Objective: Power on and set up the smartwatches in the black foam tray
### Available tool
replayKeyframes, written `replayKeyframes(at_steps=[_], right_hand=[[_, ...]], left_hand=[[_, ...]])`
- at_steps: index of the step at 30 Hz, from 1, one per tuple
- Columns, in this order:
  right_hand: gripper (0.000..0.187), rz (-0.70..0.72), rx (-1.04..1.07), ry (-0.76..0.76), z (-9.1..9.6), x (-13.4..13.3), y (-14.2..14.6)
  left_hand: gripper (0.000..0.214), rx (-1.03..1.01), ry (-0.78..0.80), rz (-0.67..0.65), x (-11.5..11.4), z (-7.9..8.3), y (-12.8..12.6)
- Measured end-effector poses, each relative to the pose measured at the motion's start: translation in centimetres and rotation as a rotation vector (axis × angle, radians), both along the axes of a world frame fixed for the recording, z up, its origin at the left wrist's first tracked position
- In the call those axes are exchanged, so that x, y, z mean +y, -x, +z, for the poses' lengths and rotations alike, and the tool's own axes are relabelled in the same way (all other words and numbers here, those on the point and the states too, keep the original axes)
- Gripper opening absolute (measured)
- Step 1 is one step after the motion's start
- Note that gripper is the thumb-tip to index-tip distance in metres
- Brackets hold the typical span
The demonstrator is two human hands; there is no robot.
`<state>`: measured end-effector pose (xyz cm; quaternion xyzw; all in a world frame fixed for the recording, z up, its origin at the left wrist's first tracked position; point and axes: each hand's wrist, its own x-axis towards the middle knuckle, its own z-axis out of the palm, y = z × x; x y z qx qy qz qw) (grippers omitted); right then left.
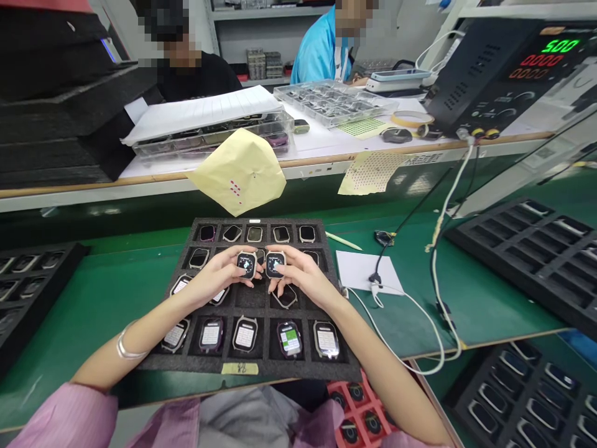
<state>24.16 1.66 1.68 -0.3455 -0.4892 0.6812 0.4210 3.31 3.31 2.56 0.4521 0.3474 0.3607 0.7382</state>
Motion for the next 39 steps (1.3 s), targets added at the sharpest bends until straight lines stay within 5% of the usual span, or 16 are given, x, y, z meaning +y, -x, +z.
replayKeyframes(at_steps=[24, 28, 31, 34, 39], right_hand=[[0.053, -0.102, -0.108, -0.073, -0.1, -0.2, 0.0], [0.07, -0.06, -0.147, -0.108, 0.2, -0.7, -0.6], [0.081, -0.012, -0.28, -0.111, 0.6, -1.8, -2.3], [0.068, 0.003, -0.584, -0.172, 1.1, -3.0, -4.9], [0.049, 0.0, -1.048, -0.532, 1.2, -4.0, -8.2]], left_hand=[[0.033, -0.015, 0.003, -0.04, 0.1, 0.0, 0.3], [0.037, 0.001, -0.044, -0.04, 0.1, -0.1, 0.3], [0.039, 0.012, -0.061, -0.068, 0.1, -0.2, 0.3], [0.039, 0.028, -0.053, -0.093, 0.0, -0.1, 0.2], [0.038, 0.011, -0.034, -0.107, -0.2, -0.1, 0.1]])
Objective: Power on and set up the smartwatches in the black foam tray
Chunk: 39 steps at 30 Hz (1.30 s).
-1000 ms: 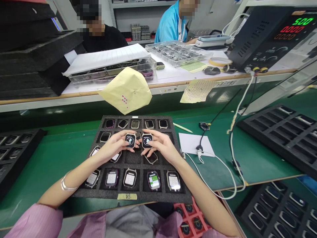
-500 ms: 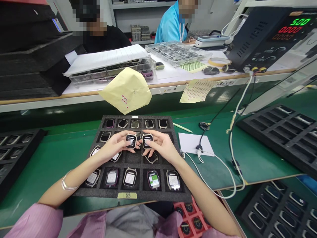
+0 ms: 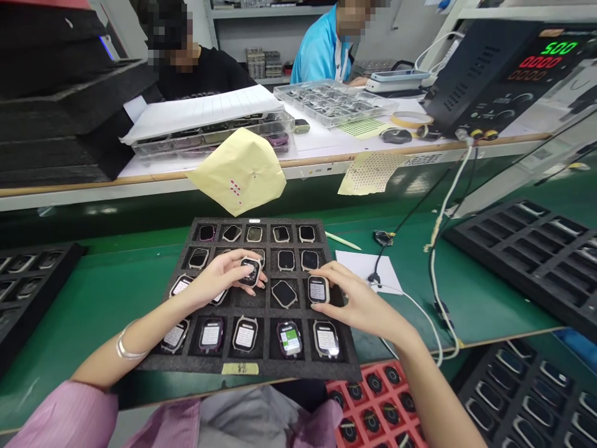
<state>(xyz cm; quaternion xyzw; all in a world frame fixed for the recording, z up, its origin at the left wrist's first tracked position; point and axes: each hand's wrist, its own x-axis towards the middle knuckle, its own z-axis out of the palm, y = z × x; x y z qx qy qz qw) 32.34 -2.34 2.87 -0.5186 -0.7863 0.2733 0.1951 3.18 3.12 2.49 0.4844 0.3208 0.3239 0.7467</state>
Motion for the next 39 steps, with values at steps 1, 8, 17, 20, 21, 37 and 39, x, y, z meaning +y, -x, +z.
replayKeyframes(at_steps=[1, 8, 17, 20, 21, 37, 39], right_hand=[[0.051, 0.024, -0.048, -0.045, -0.1, 0.0, -0.3], [0.027, 0.152, -0.182, -0.244, 0.2, 0.8, 2.6], [0.008, -0.009, -0.235, -0.178, -1.3, 0.3, 8.8], [0.009, 0.044, 0.021, -0.081, 0.3, 1.2, 8.2], [0.012, 0.031, 0.162, -0.038, 0.9, 1.6, 8.2], [0.036, 0.059, 1.255, 0.595, -0.8, 3.7, 8.9], [0.039, 0.093, 1.28, 0.595, -0.9, 3.7, 8.8]], left_hand=[[0.04, -0.006, 0.005, -0.005, -0.1, 0.0, 0.0], [0.045, 0.015, -0.058, -0.044, -0.4, 0.4, -0.1], [0.034, 0.102, -0.14, 0.102, -0.4, 0.2, 0.1], [0.033, 0.12, -0.147, 0.137, -0.4, 0.2, 0.2], [0.033, 0.124, -0.152, 0.148, -0.4, 0.2, 0.2], [0.033, 0.174, -0.229, 0.138, -0.4, -0.5, 0.4], [0.031, 0.217, -0.259, 0.128, -0.6, -0.4, 0.4]])
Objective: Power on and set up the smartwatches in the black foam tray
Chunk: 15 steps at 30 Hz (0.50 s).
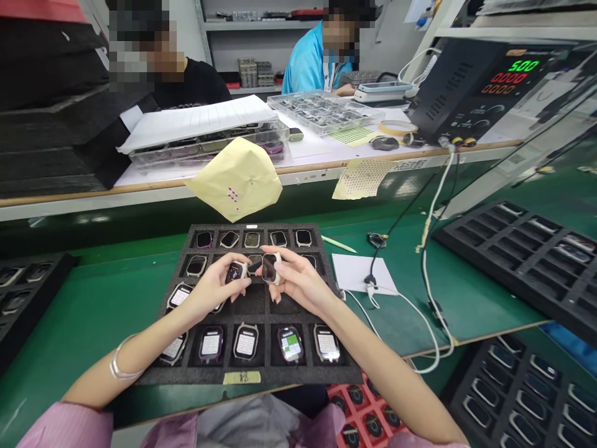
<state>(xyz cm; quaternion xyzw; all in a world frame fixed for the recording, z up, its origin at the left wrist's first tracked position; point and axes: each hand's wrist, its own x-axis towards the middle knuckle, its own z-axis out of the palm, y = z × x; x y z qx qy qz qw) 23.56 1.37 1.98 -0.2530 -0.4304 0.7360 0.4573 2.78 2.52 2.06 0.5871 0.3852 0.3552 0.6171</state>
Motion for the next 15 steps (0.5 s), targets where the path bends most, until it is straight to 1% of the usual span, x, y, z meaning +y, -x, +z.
replayKeyframes(at_steps=[2, 6, 10, 13, 15], right_hand=[[0.041, 0.038, 0.03, -0.012, -0.06, 0.01, -0.08], [0.039, 0.096, 0.046, -0.023, -0.22, 0.0, -0.27], [0.037, 0.08, 0.044, -0.041, -0.22, -0.11, -0.4], [0.038, 0.075, -0.006, -0.046, -0.04, -0.29, -0.3], [0.038, 0.07, -0.025, -0.048, 0.09, -0.37, -0.17]], left_hand=[[0.029, 0.032, -0.018, 0.005, -0.14, 0.11, 0.01], [0.028, 0.065, -0.052, 0.011, -0.23, 0.17, -0.01], [0.028, 0.073, -0.082, -0.005, -0.32, 0.12, 0.01], [0.026, 0.06, -0.031, -0.058, -0.5, 0.16, 0.09], [0.026, 0.048, -0.03, -0.063, -0.58, 0.18, 0.16]])
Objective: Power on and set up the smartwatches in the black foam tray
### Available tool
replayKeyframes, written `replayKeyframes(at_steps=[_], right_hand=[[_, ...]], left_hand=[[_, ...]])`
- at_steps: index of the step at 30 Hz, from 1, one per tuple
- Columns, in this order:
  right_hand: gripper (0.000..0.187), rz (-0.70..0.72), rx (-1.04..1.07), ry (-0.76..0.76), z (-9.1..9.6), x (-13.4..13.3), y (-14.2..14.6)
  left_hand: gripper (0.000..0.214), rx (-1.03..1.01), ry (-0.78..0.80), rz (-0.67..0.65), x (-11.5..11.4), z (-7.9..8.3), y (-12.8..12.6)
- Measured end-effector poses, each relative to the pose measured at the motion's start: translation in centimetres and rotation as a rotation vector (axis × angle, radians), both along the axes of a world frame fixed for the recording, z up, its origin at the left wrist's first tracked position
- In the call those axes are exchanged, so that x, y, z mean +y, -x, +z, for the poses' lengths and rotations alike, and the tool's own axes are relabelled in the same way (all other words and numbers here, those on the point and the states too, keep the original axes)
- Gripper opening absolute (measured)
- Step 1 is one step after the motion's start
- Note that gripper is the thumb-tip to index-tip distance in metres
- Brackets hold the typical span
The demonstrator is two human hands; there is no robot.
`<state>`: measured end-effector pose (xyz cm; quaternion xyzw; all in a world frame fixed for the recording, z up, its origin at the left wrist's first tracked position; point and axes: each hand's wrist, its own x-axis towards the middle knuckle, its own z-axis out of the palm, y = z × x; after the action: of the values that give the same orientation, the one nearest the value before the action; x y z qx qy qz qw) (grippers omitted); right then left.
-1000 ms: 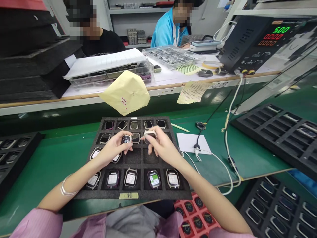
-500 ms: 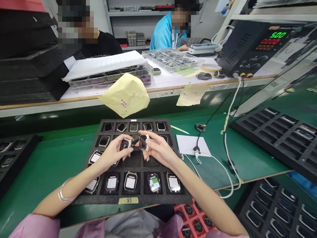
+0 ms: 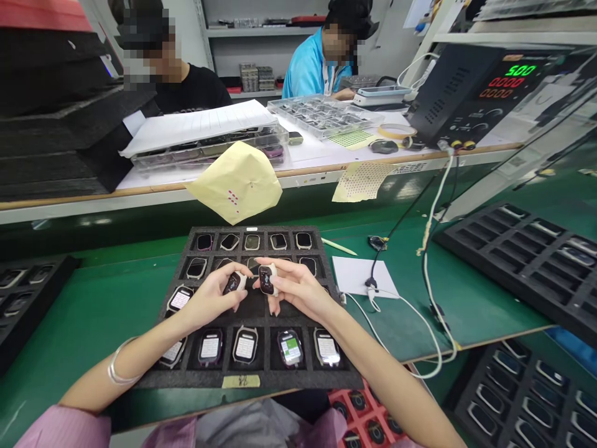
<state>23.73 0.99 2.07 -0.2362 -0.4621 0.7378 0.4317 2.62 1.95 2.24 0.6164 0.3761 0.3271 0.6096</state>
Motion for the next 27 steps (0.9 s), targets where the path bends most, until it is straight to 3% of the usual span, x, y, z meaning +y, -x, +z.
replayKeyframes(at_steps=[6, 23, 27], right_hand=[[0.04, -0.032, 0.011, -0.003, 0.13, 0.06, 0.16], [0.039, -0.059, -0.079, 0.001, 0.14, -0.23, 0.21], [0.038, -0.079, -0.075, -0.015, 0.27, -0.27, 0.32]], left_hand=[[0.031, -0.035, -0.122, 0.049, 0.14, -0.17, 0.14], [0.031, 0.126, -0.202, -0.025, 0.06, 0.1, 0.22], [0.033, 0.087, -0.222, -0.007, 0.18, 0.08, 0.17]])
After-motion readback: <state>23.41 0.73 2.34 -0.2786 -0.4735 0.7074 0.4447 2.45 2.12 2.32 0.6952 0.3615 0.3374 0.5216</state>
